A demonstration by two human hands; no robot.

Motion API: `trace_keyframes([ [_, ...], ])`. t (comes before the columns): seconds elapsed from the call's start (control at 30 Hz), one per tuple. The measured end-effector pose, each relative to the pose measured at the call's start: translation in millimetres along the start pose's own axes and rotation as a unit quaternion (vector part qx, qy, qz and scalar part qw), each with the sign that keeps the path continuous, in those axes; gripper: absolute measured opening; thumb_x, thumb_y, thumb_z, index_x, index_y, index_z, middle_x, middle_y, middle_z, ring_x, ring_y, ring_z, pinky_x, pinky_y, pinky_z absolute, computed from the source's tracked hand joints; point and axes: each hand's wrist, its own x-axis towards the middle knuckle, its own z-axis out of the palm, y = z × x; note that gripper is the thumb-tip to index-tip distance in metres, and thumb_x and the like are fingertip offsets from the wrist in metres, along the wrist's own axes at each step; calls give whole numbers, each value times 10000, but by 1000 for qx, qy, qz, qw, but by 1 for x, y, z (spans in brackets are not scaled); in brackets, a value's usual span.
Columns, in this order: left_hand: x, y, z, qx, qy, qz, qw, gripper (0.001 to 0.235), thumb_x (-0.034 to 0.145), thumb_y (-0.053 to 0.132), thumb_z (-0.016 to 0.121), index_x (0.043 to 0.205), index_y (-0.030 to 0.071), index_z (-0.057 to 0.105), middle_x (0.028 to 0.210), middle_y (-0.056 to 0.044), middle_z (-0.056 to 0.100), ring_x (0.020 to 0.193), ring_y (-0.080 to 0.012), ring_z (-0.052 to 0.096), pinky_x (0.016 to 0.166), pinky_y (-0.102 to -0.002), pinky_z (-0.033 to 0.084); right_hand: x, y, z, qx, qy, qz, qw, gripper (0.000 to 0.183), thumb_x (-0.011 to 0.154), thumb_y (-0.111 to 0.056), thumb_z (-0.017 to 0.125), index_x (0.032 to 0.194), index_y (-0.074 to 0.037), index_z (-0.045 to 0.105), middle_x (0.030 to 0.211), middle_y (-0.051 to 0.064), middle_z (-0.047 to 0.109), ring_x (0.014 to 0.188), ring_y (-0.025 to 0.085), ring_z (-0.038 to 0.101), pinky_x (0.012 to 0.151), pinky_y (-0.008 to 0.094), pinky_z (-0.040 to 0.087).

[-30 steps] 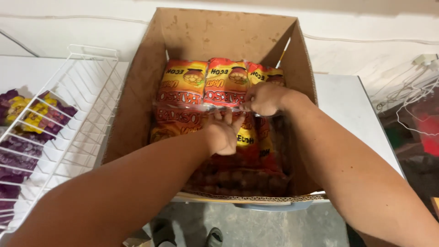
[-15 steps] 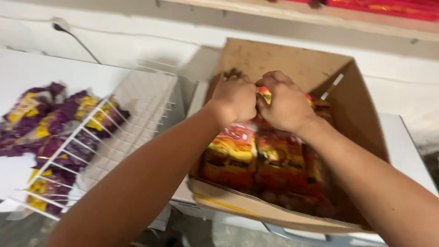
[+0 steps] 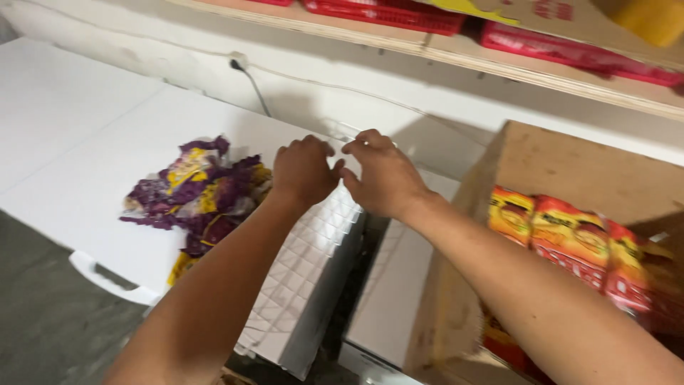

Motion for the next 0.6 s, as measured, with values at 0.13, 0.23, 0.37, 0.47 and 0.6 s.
trace_keyframes([
  [0.13, -8, -72, -1, 23, 5, -55, 998, 328, 884, 416, 701, 1035, 134, 772, 1085, -121, 717, 1026, -314, 677, 917, -487, 500, 44, -22, 58, -29, -36, -51, 998, 431, 919, -268, 678, 1297, -70, 617, 1407, 182, 505, 1265, 398, 520, 1005, 492, 464],
  [0.23, -17, -116, 5, 44, -19, -93, 995, 345, 901, 444, 692, 974, 117, 778, 1062, -139, 718, 1035, -329, 679, 940, -497, 507, 65, -39, 101, -19, -21, -98, 995, 477, 882, -270, 700, 1307, -70, 614, 1422, 212, 492, 1277, 413, 512, 1044, 490, 461],
  [0.37, -25, -173, 34, 38, -66, -171, 982, 447, 894, 448, 683, 1204, 126, 673, 1219, -156, 663, 1160, -366, 638, 975, -515, 526, 87, -59, 158, 30, -54, -71, 996, 525, 880, -284, 692, 1353, -80, 588, 1438, 214, 490, 1280, 402, 521, 1061, 469, 467],
  [0.47, -35, -193, 43, 30, -90, -219, 971, 733, 834, 482, 746, 1429, 152, 471, 1379, -173, 536, 1278, -408, 526, 1014, -527, 486, 95, -67, 196, 66, -87, -53, 993, 575, 859, -291, 710, 1371, -78, 559, 1431, 226, 472, 1295, 416, 489, 1068, 474, 447],
  [0.6, -46, -222, 71, 42, -105, -211, 971, 887, 823, 495, 762, 1541, 200, 332, 1502, -151, 434, 1398, -394, 424, 1094, -554, 420, 99, -58, 247, 49, -139, -28, 989, 590, 872, -256, 707, 1398, -64, 522, 1444, 228, 459, 1324, 444, 436, 1087, 508, 399],
])
